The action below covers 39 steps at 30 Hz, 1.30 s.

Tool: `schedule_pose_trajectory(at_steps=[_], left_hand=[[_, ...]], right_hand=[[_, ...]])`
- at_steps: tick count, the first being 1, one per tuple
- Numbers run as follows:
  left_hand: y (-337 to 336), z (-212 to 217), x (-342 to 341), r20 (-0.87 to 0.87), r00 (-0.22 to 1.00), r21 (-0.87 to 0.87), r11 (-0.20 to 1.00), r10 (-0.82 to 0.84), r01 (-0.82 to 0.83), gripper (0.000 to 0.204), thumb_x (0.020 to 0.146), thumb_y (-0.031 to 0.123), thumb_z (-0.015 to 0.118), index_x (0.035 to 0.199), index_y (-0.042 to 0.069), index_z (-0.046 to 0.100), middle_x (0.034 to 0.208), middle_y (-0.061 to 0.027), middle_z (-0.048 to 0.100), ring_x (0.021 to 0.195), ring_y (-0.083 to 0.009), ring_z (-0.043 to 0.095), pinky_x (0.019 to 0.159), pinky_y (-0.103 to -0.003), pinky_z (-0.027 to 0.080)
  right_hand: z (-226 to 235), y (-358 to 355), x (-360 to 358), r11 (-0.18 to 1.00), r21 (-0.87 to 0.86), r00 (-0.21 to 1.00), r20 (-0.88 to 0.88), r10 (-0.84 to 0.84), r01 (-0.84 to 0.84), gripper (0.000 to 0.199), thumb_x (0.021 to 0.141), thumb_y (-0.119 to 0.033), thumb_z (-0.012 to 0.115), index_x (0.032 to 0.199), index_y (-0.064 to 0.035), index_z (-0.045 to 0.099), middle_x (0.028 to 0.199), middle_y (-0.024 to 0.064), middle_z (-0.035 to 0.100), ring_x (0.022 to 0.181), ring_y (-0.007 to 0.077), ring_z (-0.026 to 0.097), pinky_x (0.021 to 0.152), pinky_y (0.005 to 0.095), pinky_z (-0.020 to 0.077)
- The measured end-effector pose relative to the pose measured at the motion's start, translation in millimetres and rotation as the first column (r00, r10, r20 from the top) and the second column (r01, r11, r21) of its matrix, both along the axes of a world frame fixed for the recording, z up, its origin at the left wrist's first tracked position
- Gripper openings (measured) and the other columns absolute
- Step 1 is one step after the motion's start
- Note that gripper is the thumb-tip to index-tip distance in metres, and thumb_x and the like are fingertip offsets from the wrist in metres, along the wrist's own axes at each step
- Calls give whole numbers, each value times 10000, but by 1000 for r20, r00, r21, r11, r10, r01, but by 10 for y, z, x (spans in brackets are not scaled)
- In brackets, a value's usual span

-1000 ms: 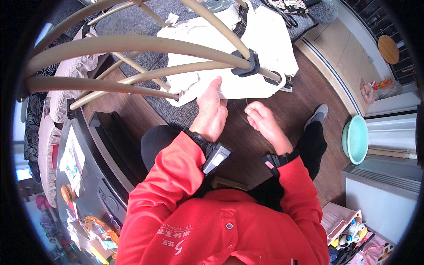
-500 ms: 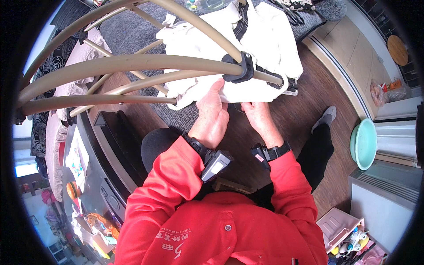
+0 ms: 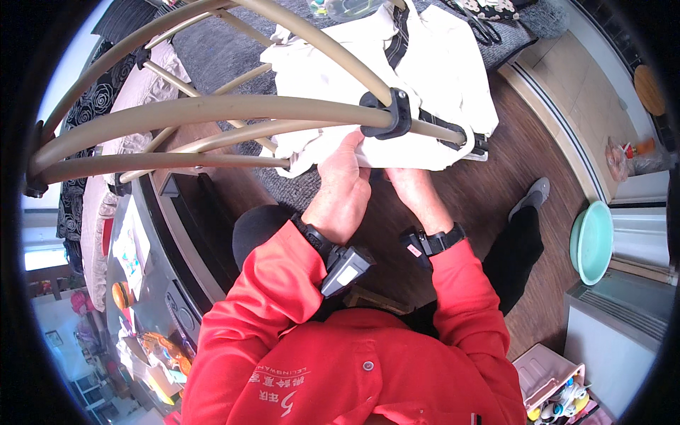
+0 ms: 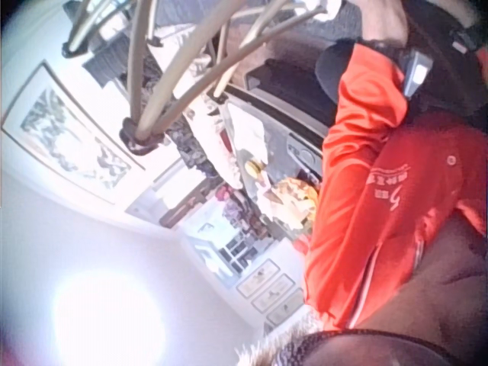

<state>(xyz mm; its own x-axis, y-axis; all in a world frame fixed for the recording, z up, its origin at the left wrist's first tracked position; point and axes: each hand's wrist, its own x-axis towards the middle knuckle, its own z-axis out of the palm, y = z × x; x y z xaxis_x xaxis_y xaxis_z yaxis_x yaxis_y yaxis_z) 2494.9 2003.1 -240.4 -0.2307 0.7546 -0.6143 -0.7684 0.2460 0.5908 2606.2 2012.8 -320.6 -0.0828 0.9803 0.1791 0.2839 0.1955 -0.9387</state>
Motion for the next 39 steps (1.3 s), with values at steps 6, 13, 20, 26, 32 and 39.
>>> schedule_pose_trajectory(at_steps=[6,13,20,26,32,39], left_hand=[[51,-58,46,-37,996,-39,996,80,-81,173,861,83,588,1007,7,533,1013,-70,584,935,-153,561,832,-269,477],[-16,24,27,1,1000,-33,999,30,-30,264,829,89,621,1064,26,520,1008,-61,586,903,-163,567,786,-275,448],[6,82,78,-16,998,-36,997,61,-62,279,818,117,626,1051,6,518,981,-67,584,877,-168,561,787,-281,446],[56,39,57,-30,996,-74,994,82,-84,221,860,94,573,1064,35,512,1013,-53,573,916,-156,558,805,-299,482],[129,-90,8,-19,995,-83,992,95,-96,301,788,45,610,1076,0,538,983,-80,596,864,-191,600,720,-334,502],[166,-194,-16,-2,997,-59,995,83,-83,299,778,28,602,1068,-10,540,977,-89,596,864,-200,601,724,-344,507]], right_hand=[[-24,-28,28,993,113,998,63,15,-22,224,820,-95,612,1002,32,586,959,177,618,902,284,596,768,358,469],[-93,-1,-51,992,-123,895,-444,-53,-3,148,869,-127,594,983,-36,570,779,6,553,647,96,508,536,229,429],[-76,16,35,975,-218,883,-465,-63,-45,140,874,-176,590,923,-48,562,736,-5,525,608,72,479,496,213,399],[-110,41,12,977,-205,884,-465,-48,-55,149,880,-149,587,943,-16,562,789,-10,527,650,72,469,527,224,410],[-126,46,50,972,-232,916,-397,-50,-47,188,887,-143,577,1000,7,565,878,41,560,770,120,515,622,265,450],[-228,68,26,991,-132,959,-283,-15,-23,247,906,-129,538,1080,46,535,1019,104,574,917,205,526,798,333,455]])
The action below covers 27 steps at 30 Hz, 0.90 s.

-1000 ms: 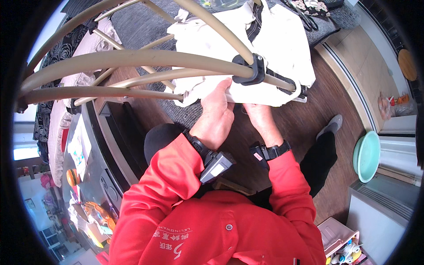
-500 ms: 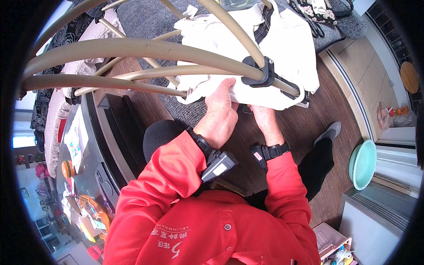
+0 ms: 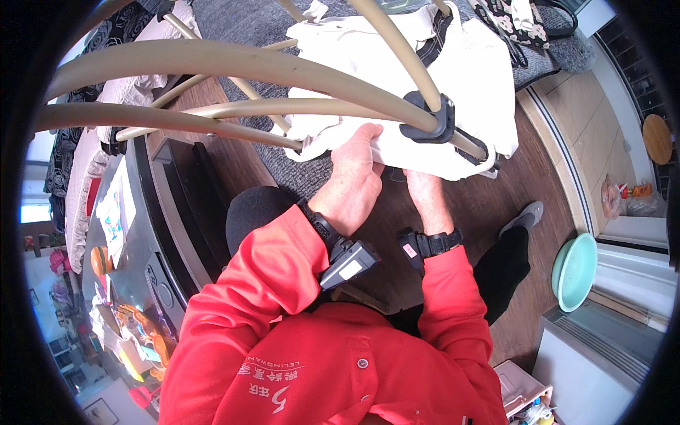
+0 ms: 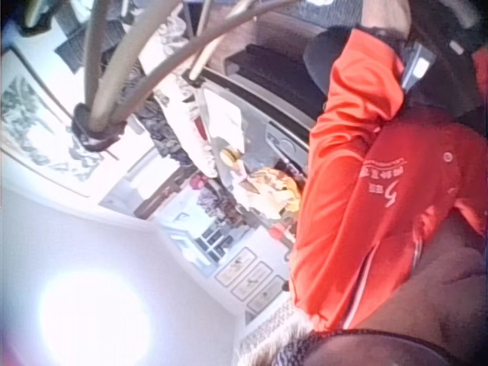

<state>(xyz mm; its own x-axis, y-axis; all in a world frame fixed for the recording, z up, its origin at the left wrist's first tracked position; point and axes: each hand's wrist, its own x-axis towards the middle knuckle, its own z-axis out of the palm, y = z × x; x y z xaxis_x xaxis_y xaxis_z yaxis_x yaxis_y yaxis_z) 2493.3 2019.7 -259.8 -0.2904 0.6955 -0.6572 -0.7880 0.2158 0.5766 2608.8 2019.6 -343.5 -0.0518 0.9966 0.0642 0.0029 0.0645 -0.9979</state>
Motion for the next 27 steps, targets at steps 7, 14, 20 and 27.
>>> schedule_pose_trajectory(at_steps=[7,14,20,27], left_hand=[[1,-46,-28,9,1000,39,999,-12,11,268,804,40,590,1064,3,534,979,-81,598,873,-196,600,742,-331,509],[5,-62,-42,-26,999,11,999,-47,47,197,867,106,585,1037,19,537,969,-67,604,887,-197,595,774,-358,512],[-8,-40,-24,-12,1000,15,1000,-10,10,277,764,14,613,1027,-2,529,939,-63,588,818,-164,592,668,-273,488],[-21,43,-27,-23,999,-11,999,-46,46,208,848,74,588,1041,29,526,974,-56,581,879,-191,583,777,-351,506]], right_hand=[[-62,-19,-79,999,-21,988,-152,-31,28,265,907,-134,537,1098,50,524,1041,118,565,951,200,513,825,332,443],[-55,-14,-66,1000,-14,1000,-15,-23,23,248,909,-136,517,1071,51,538,1001,136,579,919,225,530,806,345,446],[-52,5,-81,998,59,999,-35,-18,20,236,912,-143,503,1047,47,545,982,137,585,905,230,536,785,357,447],[-8,-16,-82,999,41,999,-43,-5,7,254,911,-151,502,1072,40,545,1009,143,585,932,240,537,807,358,446]])
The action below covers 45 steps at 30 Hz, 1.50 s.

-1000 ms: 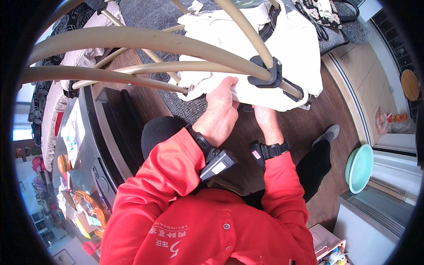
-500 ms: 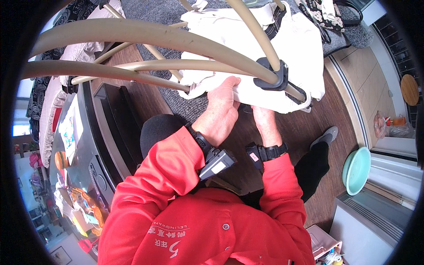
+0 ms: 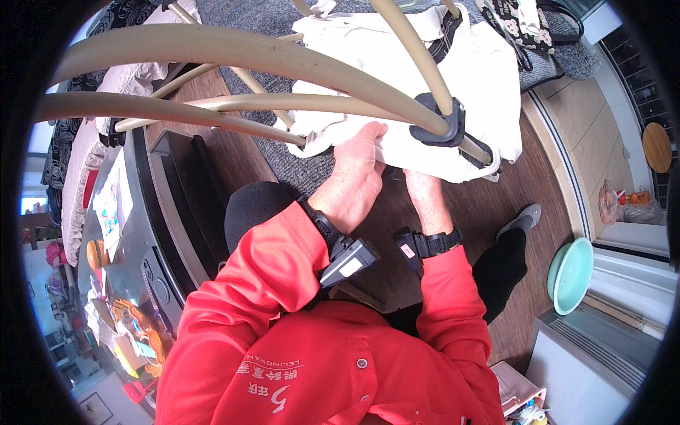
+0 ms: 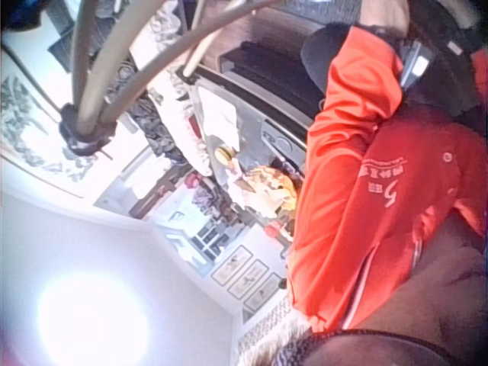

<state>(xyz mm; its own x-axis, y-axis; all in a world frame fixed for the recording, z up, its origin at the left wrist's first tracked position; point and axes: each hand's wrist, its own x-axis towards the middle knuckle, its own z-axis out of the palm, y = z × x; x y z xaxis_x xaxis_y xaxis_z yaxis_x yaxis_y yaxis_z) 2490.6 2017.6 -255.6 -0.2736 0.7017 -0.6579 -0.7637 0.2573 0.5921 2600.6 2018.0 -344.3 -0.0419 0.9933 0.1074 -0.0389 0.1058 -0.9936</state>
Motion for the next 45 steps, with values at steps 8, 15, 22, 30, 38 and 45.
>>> schedule_pose_trajectory(at_steps=[8,15,22,30,38,45], left_hand=[[-60,66,3,92,995,104,994,-32,23,237,844,52,543,1074,28,495,1028,-77,572,948,-212,575,861,-374,487],[-71,102,5,100,994,93,995,-37,27,266,836,65,538,1094,28,483,1071,-93,562,992,-216,562,889,-387,471],[-40,116,-14,112,992,66,997,-55,47,304,845,72,500,1141,11,465,1103,-111,557,1031,-236,550,914,-400,452],[-2,107,-57,184,981,47,997,-62,54,292,851,55,475,1136,-9,466,1107,-133,556,1035,-256,554,928,-431,450],[-8,50,-62,141,985,80,993,-97,86,333,849,112,481,1147,-37,466,1101,-149,548,1011,-258,557,866,-406,475],[-8,49,-68,121,987,71,993,-104,96,324,855,119,483,1144,-28,477,1078,-132,561,993,-241,566,835,-392,489]], right_hand=[[72,26,16,995,104,999,44,-14,9,262,899,-142,519,1094,33,539,1043,144,582,957,238,535,830,358,442],[68,14,-3,994,109,998,-57,-11,17,297,901,-144,531,1140,32,513,1095,134,559,998,222,512,862,346,434],[138,9,40,977,213,996,84,2,-20,296,902,-142,536,1138,35,512,1089,128,559,987,204,509,855,341,437],[185,79,8,972,234,986,160,-54,16,234,894,-132,539,1061,33,548,967,121,591,896,213,542,776,351,461],[228,73,-32,996,69,995,-75,62,-57,297,903,-154,538,1140,20,496,1077,115,546,989,197,503,837,332,441],[160,90,-10,996,58,994,-77,75,-70,292,898,-143,553,1143,5,498,1081,92,533,982,175,496,847,307,437]])
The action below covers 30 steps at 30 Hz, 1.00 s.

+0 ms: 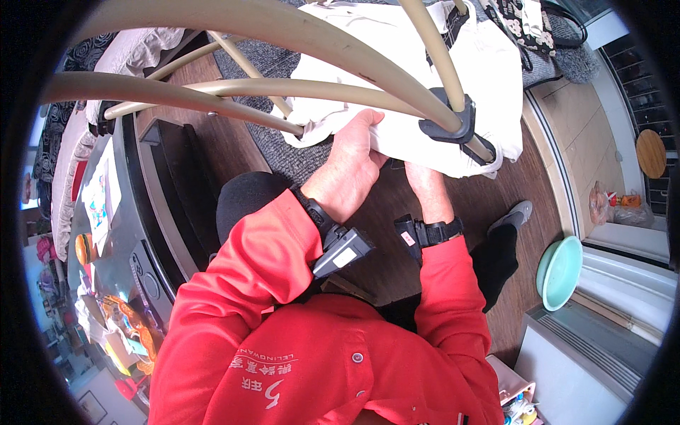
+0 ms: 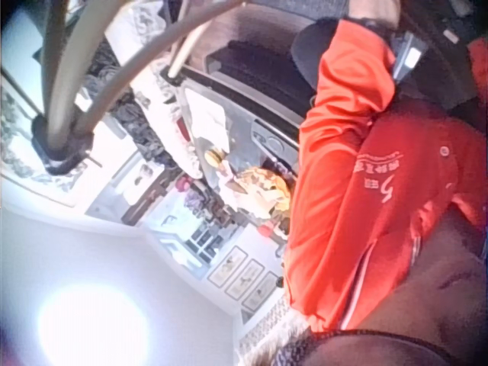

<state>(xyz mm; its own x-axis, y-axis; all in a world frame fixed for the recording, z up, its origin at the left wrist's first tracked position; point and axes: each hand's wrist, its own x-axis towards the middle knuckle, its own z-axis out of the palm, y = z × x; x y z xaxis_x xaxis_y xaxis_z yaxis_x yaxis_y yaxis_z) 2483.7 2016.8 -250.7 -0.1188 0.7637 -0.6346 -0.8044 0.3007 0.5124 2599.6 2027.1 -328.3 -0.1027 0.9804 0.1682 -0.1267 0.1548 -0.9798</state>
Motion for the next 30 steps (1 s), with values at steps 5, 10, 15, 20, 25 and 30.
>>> schedule_pose_trajectory(at_steps=[5,10,15,20,25,30], left_hand=[[5,-24,5,-68,997,3,1000,-21,21,296,852,125,506,1112,-17,500,1035,-109,577,942,-213,580,793,-371,500],[17,-61,1,-98,995,-14,1000,-26,24,264,840,111,536,1073,-12,524,992,-93,591,904,-198,588,766,-358,500],[30,-111,8,-123,992,-17,1000,-11,9,245,840,110,546,1055,-6,541,964,-87,602,873,-189,597,742,-337,501],[4,-147,-40,-92,993,71,994,-72,79,237,850,102,552,1060,-7,539,988,-95,613,886,-192,602,741,-325,504],[-60,-94,-40,90,994,88,995,-62,54,252,863,110,551,1084,-9,530,1028,-103,609,921,-202,600,779,-333,507],[-95,11,-46,188,981,95,995,-48,31,276,869,111,533,1110,-21,505,1066,-117,592,976,-215,586,839,-338,500]], right_hand=[[30,6,-71,997,-83,981,-193,-19,3,257,887,-138,567,1103,-7,518,1040,79,538,945,153,501,823,310,450],[120,-7,-62,998,61,993,115,-34,27,252,886,-136,568,1089,1,513,1024,88,542,928,161,506,805,317,456],[71,-5,-49,990,132,960,270,-80,45,246,888,-117,556,1090,13,499,1033,100,537,944,192,505,816,326,447],[21,-12,79,999,-42,970,242,21,-11,217,886,-80,525,1083,10,511,967,96,566,849,171,544,738,303,477],[181,-270,399,943,-304,990,83,-114,134,195,891,-79,493,1051,3,568,876,73,617,737,116,593,602,240,486],[588,-749,718,917,-259,888,426,-175,304,157,876,-107,548,987,-18,614,853,45,630,750,117,597,625,232,466]])
